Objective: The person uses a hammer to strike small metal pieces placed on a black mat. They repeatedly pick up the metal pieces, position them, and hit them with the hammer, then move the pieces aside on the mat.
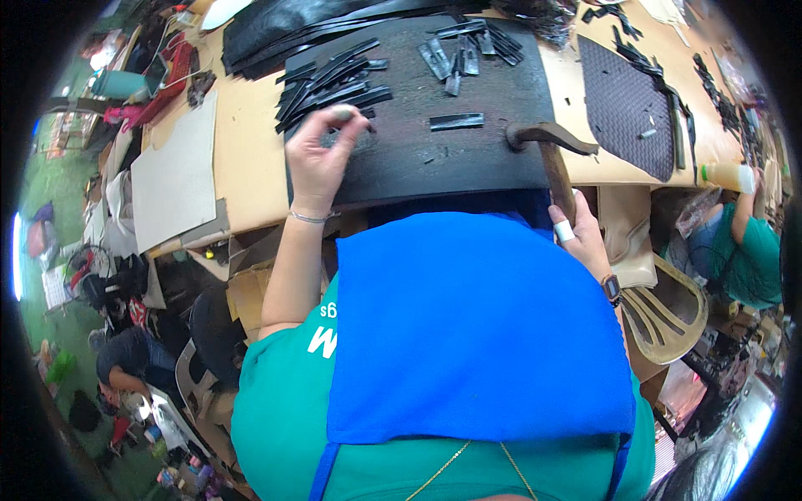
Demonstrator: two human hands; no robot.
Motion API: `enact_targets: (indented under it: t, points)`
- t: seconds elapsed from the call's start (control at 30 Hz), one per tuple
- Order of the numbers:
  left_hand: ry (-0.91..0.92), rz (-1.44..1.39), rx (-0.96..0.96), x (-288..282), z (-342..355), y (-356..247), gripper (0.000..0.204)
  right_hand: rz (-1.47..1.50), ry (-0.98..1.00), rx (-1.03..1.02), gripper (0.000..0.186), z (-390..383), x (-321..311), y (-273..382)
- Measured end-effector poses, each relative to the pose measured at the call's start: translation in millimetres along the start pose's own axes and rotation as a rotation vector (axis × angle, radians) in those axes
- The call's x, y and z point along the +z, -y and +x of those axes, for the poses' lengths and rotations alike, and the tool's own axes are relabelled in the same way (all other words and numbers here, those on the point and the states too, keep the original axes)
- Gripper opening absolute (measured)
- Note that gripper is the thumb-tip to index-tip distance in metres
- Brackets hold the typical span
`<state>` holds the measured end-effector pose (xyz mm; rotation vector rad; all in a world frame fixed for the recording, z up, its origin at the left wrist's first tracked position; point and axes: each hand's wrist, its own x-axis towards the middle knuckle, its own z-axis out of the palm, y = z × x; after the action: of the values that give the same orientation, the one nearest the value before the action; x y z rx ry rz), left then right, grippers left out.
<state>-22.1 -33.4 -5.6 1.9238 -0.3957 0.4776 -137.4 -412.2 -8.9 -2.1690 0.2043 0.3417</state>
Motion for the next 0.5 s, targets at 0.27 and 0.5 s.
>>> enact_targets:
  t: [0.27,0.5]
  points:
    - [-0.044,0.110,-0.183,-20.0,-44.8,6.7,0.018,0.031,0.048,0.031,0.038,-0.4,-2.2,7.2]
    - [0.088,0.272,-0.413,-57.2,-54.0,-4.6,0.019,0.010,0.019,0.002,0.037,2.0,1.6,2.4]
